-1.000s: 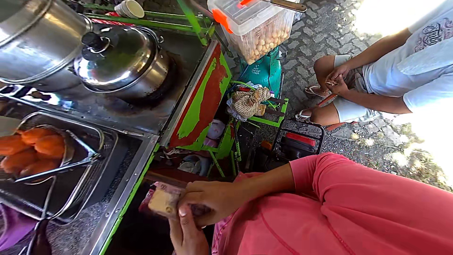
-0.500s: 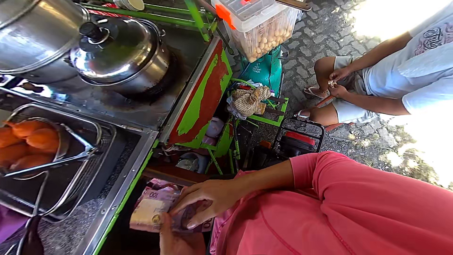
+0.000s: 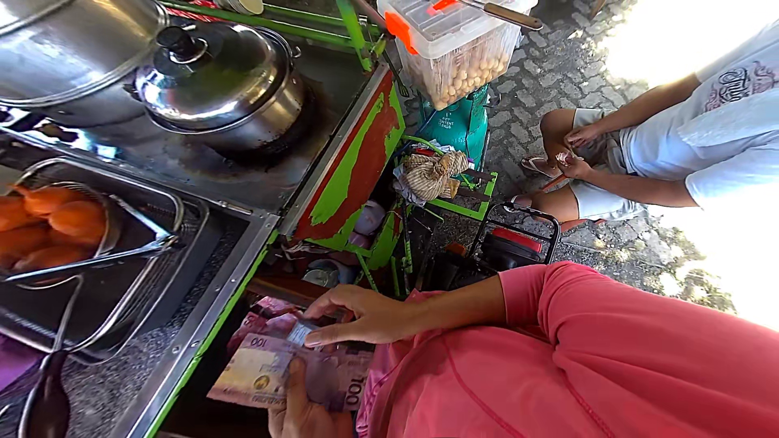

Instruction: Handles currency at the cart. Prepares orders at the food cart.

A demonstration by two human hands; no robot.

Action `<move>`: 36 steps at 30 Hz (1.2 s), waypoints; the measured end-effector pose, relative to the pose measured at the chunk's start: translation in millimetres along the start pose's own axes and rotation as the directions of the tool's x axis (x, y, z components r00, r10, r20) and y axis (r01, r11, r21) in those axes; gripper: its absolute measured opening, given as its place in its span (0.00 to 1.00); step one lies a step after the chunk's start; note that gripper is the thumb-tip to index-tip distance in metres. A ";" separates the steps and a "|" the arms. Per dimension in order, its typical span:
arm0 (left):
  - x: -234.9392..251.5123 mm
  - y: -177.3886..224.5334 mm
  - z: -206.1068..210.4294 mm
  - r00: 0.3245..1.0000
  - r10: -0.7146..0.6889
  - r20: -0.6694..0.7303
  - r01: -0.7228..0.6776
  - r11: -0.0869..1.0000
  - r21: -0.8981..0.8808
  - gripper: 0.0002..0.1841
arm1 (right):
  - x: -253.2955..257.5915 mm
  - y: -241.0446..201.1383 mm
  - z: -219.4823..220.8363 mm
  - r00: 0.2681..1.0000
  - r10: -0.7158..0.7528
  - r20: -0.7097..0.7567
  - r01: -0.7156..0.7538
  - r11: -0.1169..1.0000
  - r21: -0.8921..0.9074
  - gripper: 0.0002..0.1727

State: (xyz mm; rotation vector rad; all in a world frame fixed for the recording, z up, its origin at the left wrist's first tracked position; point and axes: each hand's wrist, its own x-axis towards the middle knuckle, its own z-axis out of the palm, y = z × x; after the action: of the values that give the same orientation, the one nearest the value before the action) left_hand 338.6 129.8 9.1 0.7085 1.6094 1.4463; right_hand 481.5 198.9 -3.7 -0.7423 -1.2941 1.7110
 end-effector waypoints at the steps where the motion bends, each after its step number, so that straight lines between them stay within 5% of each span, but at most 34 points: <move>1: -0.5 0.6 1.9 1.000 0.003 0.010 -0.003 1.000 0.008 0.09 | 0.9 -1.6 -0.5 0.998 0.059 0.005 -0.059 0.998 0.019 0.28; 3: -2.8 -0.3 5.8 0.997 0.017 0.071 -0.020 0.999 0.032 0.09 | 2.7 -3.8 -1.1 0.983 0.168 0.070 -0.172 0.984 0.046 0.34; 6: -5.7 -0.2 8.2 0.976 0.016 0.217 -0.031 0.997 0.067 0.09 | 4.4 -9.9 4.8 0.947 0.285 0.149 -0.294 0.955 0.039 0.19; 11: 11.4 -2.3 -19.0 0.881 -0.091 0.464 -0.065 0.948 0.310 0.11 | 30.9 3.0 -1.0 0.927 0.374 0.019 -0.369 0.904 0.218 0.20; 13: 23.3 -3.8 -37.7 0.887 -0.139 0.441 -0.081 0.892 0.444 0.14 | 48.1 4.1 -11.2 0.947 0.318 -0.041 -0.294 0.913 0.282 0.20; 16: 46.6 0.3 -69.8 0.980 -0.101 0.170 -0.043 0.732 0.680 0.18 | 67.5 5.7 -21.5 0.946 0.316 -0.075 -0.281 0.911 0.301 0.19; 20: 89.2 -12.5 -94.6 0.968 -0.149 -0.203 0.248 0.438 0.864 0.31 | 81.9 17.6 1.5 0.890 0.455 0.027 -0.455 0.890 -0.012 0.09; 22: 108.6 -23.7 -93.6 0.924 -0.269 -0.273 0.355 0.333 0.874 0.38 | 96.6 28.1 28.3 0.874 0.482 0.061 -0.442 0.841 -0.311 0.20; 24: 121.2 -32.7 -90.7 0.911 -0.293 -0.291 0.384 0.346 0.856 0.39 | 119.4 44.4 52.3 0.864 0.476 0.165 -0.319 0.771 -0.552 0.29; 27: 130.9 -41.9 -90.2 0.917 -0.287 -0.277 0.381 0.420 0.824 0.42 | 149.5 63.9 86.1 0.862 0.469 0.193 -0.155 0.606 -0.780 0.29; 32: 133.5 -40.9 -99.3 0.911 -0.334 -0.243 0.389 0.496 0.776 0.49 | 171.1 92.2 97.9 0.876 0.468 0.119 -0.095 0.409 -0.907 0.39; 36: 121.8 -41.5 -104.3 0.934 -0.292 -0.208 0.337 0.520 0.785 0.44 | 163.7 94.7 94.1 0.902 0.403 0.157 0.007 0.350 -0.937 0.45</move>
State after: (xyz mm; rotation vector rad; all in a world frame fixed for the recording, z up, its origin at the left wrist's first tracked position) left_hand 194.0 173.1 -59.0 0.8051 2.3166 0.3712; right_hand 300.1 290.2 -61.9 -1.2947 -2.6342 1.1564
